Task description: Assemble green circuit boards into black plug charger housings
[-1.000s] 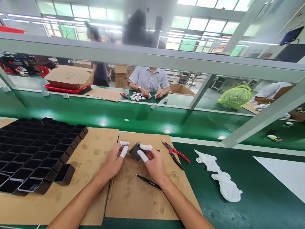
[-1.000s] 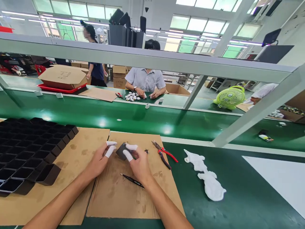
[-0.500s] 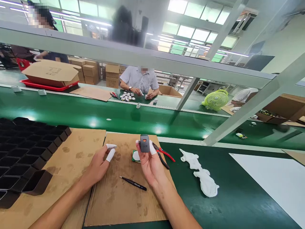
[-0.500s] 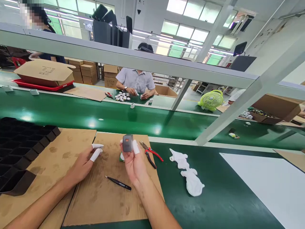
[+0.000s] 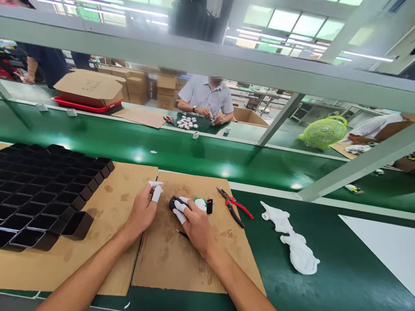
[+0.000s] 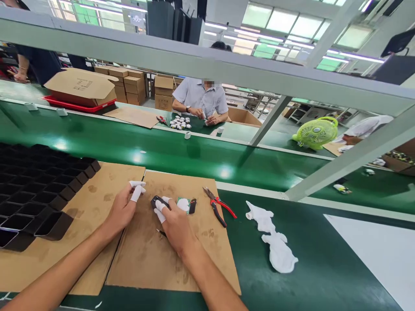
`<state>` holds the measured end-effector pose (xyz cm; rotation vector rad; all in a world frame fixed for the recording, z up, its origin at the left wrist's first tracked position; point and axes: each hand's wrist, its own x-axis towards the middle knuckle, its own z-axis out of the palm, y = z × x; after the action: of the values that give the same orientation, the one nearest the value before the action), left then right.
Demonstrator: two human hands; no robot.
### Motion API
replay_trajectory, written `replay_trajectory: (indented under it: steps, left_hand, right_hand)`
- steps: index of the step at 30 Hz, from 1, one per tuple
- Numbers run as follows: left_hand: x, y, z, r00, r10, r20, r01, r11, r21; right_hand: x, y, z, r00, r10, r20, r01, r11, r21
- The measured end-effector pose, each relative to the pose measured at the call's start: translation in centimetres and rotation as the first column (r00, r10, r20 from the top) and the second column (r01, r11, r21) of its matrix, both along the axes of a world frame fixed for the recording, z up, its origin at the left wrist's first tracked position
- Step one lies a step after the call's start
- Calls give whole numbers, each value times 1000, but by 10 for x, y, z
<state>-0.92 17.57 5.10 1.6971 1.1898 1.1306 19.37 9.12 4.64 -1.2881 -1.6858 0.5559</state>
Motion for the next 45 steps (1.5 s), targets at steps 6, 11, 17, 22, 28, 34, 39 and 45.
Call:
replay_trajectory:
  steps: [6,11,17,22,28,34,39,45]
  left_hand:
    - [4,4,-6,1000,-2,9,2,1000,27]
    - [5,3,-6,1000,-6,19,6,1000,23]
    - [10,1,-5,997,-57,61,56,998,24]
    - [13,-3,-5,973,-190,133,185,982,47]
    - [8,-3,-1,905,-388,174,394,919,-4]
    - [5,3,3,837,-487,249,513,857,-50]
    - [1,2,5,832,-489,263,523,849,-77]
    - [-3,1,7,849,-455,267,503,851,-148]
  right_hand:
    - [7,8,-2,997,-71,-11,71,997,-15]
    - [16,26,13,987,-62,-147,56,997,-50]
    - [27,43,47,962,-9,-273,-14,996,-84]
    - [16,40,39,955,-10,-295,-18,996,-93]
    - [-2,33,5,949,-43,-311,10,994,-108]
    - [2,27,8,967,-63,-246,43,995,-87]
    - [7,26,8,976,-68,-206,55,996,-71]
    - [14,24,11,981,-21,-191,6,997,-74]
